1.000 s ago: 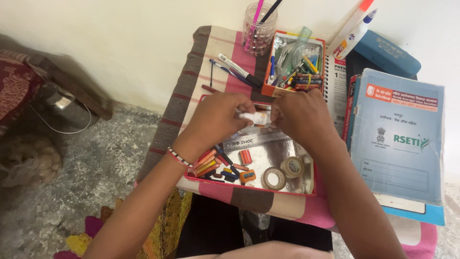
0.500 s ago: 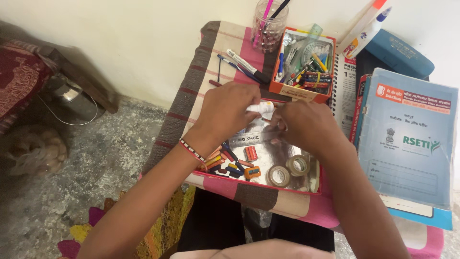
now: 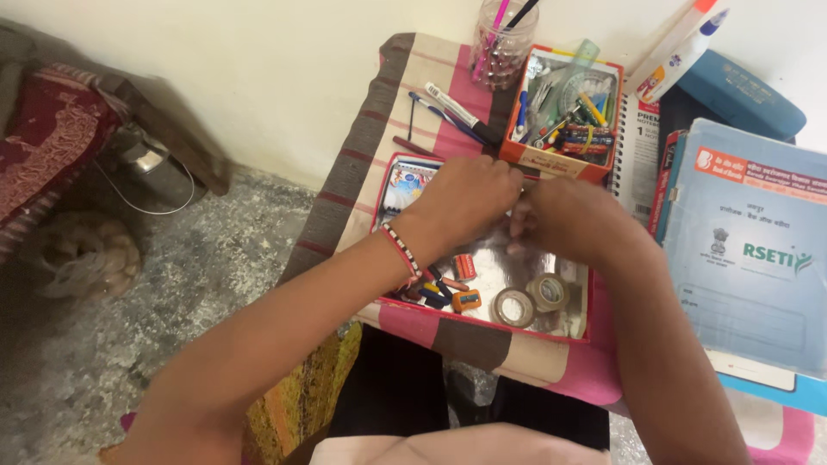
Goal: The person sits on the floor at a small table and sorts stationery items one at a time into a red tin box, placing pens, markers, crayons, an eraser, tape, a ruler and a protractor into compartments, then arranges markers in rows in the box lid.
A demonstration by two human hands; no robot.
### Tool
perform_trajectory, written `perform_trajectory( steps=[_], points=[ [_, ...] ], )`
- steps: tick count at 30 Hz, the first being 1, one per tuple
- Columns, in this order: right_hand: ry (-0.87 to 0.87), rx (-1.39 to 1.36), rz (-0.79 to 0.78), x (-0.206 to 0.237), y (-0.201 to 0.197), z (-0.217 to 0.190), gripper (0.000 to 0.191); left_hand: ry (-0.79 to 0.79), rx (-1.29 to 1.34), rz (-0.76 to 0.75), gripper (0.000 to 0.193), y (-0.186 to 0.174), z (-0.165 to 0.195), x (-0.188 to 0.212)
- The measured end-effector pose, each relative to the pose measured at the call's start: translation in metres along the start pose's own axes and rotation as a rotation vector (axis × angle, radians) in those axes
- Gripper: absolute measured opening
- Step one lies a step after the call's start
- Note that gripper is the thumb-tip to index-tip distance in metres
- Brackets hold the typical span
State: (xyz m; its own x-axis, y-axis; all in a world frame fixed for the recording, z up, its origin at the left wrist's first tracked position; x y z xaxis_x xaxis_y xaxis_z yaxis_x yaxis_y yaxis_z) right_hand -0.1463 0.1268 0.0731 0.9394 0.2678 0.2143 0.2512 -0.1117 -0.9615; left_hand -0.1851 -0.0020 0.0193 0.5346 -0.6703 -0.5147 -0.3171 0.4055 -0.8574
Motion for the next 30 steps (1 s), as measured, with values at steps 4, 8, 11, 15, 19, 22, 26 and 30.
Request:
perform_trajectory(
  steps=[4,8,11,15,19,22,26,30],
  points=[
    [-0.077,0.014,0.054,0.0,-0.01,-0.002,0.023,-0.104,0.103,-0.166,0.031,-0.008,-0.008,0.005],
    [-0.115,-0.115,0.044,0.0,-0.014,-0.004,0.021,-0.118,0.109,-0.166,0.027,-0.027,-0.021,0.011],
    [0.029,-0.197,0.154,0.0,-0.018,0.001,0.025,-0.118,0.183,-0.135,0.028,-0.037,-0.029,0.016],
    [-0.202,-0.23,0.368,0.0,-0.022,0.0,0.041,-0.065,0.362,-0.04,0.028,-0.042,-0.031,0.021],
    [-0.305,-0.22,0.378,-0.003,-0.015,-0.001,0.037,-0.272,0.497,-0.078,0.044,-0.039,-0.034,0.023],
    [-0.324,-0.229,0.345,-0.004,-0.011,-0.001,0.029,-0.281,0.586,-0.014,0.045,-0.04,-0.03,0.019],
    [-0.241,-0.28,0.27,-0.005,-0.012,0.006,0.019,-0.242,0.536,-0.042,0.034,-0.041,-0.021,0.009],
    [-0.119,-0.239,0.268,-0.003,-0.012,0.018,0.021,-0.249,0.551,0.166,0.024,-0.055,-0.033,0.007]
  ],
)
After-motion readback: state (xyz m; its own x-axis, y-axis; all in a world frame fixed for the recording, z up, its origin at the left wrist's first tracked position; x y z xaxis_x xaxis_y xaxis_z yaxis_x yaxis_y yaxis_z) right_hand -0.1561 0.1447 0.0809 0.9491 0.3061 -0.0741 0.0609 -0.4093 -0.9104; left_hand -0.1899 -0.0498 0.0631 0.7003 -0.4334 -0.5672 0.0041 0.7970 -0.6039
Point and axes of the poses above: each hand's wrist, its own x-axis away from the middle knuckle, its own y-axis out of the palm, z = x × y, the point moved 3 cm from there along -x, towards the middle knuckle, and after that the axes turned 5 degrees about z, right-handed, at the moved point
